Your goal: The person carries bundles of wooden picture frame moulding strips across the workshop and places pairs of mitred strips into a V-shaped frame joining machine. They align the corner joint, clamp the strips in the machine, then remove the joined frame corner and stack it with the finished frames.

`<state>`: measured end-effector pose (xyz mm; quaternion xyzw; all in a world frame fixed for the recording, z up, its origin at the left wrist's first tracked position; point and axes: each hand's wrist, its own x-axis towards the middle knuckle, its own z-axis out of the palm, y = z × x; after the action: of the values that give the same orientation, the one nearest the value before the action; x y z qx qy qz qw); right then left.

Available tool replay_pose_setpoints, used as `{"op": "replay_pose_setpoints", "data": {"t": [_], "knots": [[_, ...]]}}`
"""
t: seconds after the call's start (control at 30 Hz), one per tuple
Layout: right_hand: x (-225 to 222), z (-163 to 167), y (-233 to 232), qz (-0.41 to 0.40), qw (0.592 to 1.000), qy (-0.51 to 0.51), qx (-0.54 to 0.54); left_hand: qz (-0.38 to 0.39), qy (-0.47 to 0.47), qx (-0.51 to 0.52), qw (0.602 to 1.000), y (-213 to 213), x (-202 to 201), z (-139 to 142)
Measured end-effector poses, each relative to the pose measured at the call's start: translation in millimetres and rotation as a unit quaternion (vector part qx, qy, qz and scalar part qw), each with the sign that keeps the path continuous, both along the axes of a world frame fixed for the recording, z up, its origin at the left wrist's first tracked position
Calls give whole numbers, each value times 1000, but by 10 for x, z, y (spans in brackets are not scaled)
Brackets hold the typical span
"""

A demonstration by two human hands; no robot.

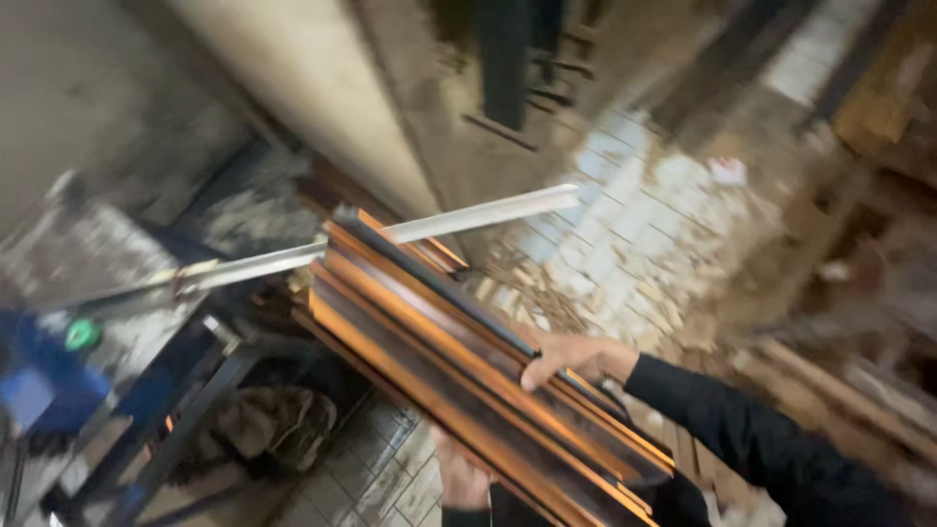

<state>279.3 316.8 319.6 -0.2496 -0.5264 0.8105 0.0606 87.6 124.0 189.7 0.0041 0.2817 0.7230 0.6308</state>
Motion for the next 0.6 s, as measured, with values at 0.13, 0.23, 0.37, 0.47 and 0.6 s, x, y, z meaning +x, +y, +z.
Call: {"op": "replay_pose_setpoints", "data": {"t": [0.13, 0.23, 0.37, 0.47, 0.6], "knots": [[1144, -323, 531, -138, 988, 49, 41, -106, 15, 1, 994, 1048, 593, -346], [1921, -472, 938, -239, 968, 65, 33, -208, 8, 40, 977, 2008, 1150, -397], [2879, -748, 1662, -337, 934, -14, 117, -335, -7, 55, 940, 3430, 1911, -397], [3477, -776, 2225, -436, 894, 99, 26, -434, -34, 29, 900, 4521, 2478, -220], [3935, -712, 2891, -506, 860, 60, -28, -544, -4, 100, 833, 5639, 3018, 57]]}}
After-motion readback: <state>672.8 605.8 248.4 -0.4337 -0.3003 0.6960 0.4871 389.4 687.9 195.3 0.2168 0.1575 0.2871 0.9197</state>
